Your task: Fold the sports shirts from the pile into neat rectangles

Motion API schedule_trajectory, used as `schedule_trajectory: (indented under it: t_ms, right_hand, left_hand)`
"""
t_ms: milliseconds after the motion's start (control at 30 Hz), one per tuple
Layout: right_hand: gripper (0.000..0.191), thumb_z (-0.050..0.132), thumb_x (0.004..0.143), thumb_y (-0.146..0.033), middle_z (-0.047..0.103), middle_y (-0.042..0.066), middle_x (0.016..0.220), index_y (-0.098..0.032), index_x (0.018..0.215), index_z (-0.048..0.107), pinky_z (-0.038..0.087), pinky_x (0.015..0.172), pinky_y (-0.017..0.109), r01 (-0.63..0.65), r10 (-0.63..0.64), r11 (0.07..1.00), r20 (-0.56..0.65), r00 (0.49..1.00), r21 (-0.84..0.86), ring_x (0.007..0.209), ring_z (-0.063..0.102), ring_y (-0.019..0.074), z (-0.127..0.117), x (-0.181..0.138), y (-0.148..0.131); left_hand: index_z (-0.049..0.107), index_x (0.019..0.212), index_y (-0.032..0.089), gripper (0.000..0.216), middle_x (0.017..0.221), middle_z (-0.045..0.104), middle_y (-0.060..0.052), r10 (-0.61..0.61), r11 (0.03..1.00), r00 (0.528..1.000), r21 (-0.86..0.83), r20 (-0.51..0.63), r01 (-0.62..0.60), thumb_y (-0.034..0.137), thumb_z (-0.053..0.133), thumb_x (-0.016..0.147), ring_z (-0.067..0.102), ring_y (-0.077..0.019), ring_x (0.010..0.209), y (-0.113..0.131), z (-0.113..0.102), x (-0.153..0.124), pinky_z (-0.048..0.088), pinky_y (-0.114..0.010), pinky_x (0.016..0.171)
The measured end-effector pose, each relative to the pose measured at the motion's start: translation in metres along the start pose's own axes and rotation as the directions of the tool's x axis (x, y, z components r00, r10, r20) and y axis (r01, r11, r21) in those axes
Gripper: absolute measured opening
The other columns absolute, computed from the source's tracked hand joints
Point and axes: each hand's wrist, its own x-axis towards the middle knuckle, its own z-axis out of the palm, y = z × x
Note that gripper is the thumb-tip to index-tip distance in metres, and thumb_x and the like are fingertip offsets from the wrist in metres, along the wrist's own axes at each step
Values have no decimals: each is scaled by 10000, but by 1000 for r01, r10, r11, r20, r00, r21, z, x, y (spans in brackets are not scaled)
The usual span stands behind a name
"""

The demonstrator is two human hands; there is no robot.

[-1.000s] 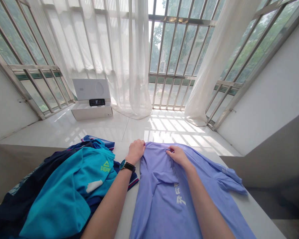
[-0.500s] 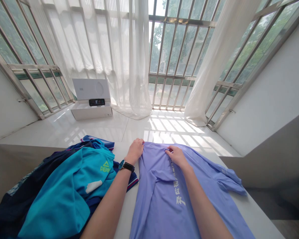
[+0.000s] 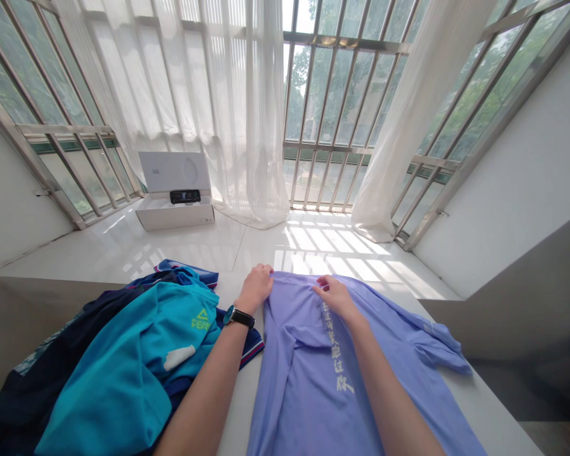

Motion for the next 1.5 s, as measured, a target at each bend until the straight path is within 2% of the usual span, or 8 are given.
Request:
schedule_trajectory:
  t_ms: [100, 167, 333, 433, 600, 833, 1100, 1500]
  right_hand:
    - [192, 656, 833, -288, 725, 85, 1054, -183, 992, 676, 497, 840, 284, -1, 1, 1000, 41, 999, 1, 892, 673, 180, -7, 0, -7]
    - [174, 652, 843, -295, 735, 74, 1011, -182, 972, 682, 492, 812, 265, -12, 13, 1000, 87, 996, -10, 863, 678, 173, -12, -1, -12]
    - [141, 656, 841, -295, 733, 38, 714, -167, 795, 695, 462, 628, 228, -93, 106, 993, 236, 966, -67, 626, 665, 150, -27, -7, -17]
    - [265, 645, 840, -303, 685, 31, 568, -165, 613, 649, 440, 562, 223, -136, 162, 985, 304, 939, -106, 528, 636, 141, -29, -9, -17]
    - [289, 658, 821, -344, 689, 41, 574, -172, 589, 635, 432, 486, 219, -186, 218, 975, 378, 899, -120, 523, 640, 152, -24, -10, -20]
    - [336, 713, 760, -354, 646, 41, 506, -179, 507, 579, 428, 434, 230, -209, 246, 969, 476, 844, -130, 465, 595, 152, -23, -14, -24]
    - [243, 706, 748, -225, 614, -16, 506, -188, 553, 567, 389, 484, 200, -135, 172, 985, 481, 860, -112, 525, 584, 124, -33, -14, -27]
    - [283, 670, 776, -224, 600, -12, 495, -184, 521, 554, 415, 465, 211, -201, 219, 975, 553, 804, -95, 464, 550, 114, -38, -17, -26]
  left_hand:
    - [647, 1105, 182, 192, 1128, 644, -104, 2, 1000, 1000, 24, -12, -1, 210, 548, 943, 583, -238, 1093, 6, -8, -1, 443, -326, 946]
    - [644, 1110, 183, 195, 1147, 642, -110, 5, 999, 1000, 34, -20, -4, 208, 541, 947, 571, -252, 1114, 9, -12, -2, 433, -347, 958]
    - [629, 1154, 212, 213, 1163, 649, -84, 76, 997, 996, 23, 42, -77, 238, 537, 963, 600, -214, 1089, 17, -10, -3, 461, -297, 895]
    - [633, 1164, 221, 233, 1158, 659, -78, 119, 992, 987, 30, 106, -123, 278, 572, 947, 615, -222, 1074, 22, -3, -5, 468, -306, 897]
    - [640, 1153, 206, 258, 1155, 648, -113, 109, 990, 982, 78, 153, -122, 282, 610, 908, 597, -277, 1096, 26, 5, -8, 465, -379, 934]
    - [630, 1183, 205, 298, 1150, 629, -114, 109, 989, 985, 87, 135, -121, 341, 598, 920, 583, -273, 1088, 21, 12, -8, 460, -370, 939]
    - [667, 1075, 185, 218, 1083, 637, -109, 97, 993, 991, 55, 91, -102, 294, 503, 979, 597, -236, 1042, 15, 17, -5, 461, -329, 935]
    - [676, 1015, 194, 217, 1067, 645, -100, 74, 994, 996, 72, 53, -78, 240, 466, 990, 588, -223, 1019, 19, 12, -7, 474, -318, 880]
